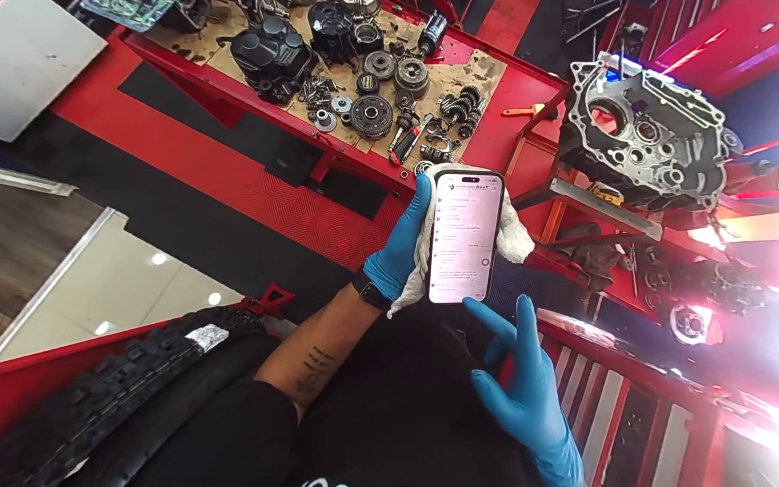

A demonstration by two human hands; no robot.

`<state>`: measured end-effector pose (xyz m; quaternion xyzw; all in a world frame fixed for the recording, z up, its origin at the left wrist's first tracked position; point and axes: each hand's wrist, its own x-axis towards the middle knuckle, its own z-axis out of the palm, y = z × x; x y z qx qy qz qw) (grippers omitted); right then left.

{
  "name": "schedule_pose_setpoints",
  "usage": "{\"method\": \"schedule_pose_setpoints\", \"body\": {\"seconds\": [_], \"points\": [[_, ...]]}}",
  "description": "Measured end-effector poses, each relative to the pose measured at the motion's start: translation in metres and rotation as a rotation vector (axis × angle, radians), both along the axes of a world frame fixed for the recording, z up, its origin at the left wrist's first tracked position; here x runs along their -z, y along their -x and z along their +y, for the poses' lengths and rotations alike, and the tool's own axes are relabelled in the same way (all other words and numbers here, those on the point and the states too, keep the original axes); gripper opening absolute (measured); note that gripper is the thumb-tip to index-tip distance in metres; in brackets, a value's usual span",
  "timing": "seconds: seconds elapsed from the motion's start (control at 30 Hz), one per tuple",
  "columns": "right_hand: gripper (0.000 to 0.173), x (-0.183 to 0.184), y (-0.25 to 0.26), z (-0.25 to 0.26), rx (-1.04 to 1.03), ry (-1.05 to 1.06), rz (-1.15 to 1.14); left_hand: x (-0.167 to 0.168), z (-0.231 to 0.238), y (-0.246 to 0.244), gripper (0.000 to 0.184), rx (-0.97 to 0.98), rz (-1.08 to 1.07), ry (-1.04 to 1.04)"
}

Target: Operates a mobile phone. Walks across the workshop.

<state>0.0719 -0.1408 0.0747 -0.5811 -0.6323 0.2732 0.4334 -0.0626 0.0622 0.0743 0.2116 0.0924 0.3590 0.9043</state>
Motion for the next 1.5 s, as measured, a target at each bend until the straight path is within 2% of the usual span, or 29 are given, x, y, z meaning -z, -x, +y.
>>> {"method": "schedule_pose_setpoints", "body": {"seconds": [0.23, 1.03, 1.2, 1.5], "points": [[0.093, -0.001, -0.006, 0.003, 0.072, -0.007, 0.033, 0.0, 0.0, 0.0, 0.056, -0.001, 0.012, -0.014], [0.096, -0.006, -0.013, 0.027, 0.098, 0.011, -0.05, 0.003, -0.002, -0.002, 0.056, 0.03, -0.011, -0.007], [0.093, -0.015, -0.018, 0.03, 0.076, -0.055, 0.004, 0.005, -0.003, -0.003, 0.058, 0.054, -0.008, -0.015], [0.095, -0.04, -0.014, 0.065, 0.042, -0.118, -0.083, 0.006, -0.012, -0.01, 0.061, 0.196, -0.076, 0.011]]}}
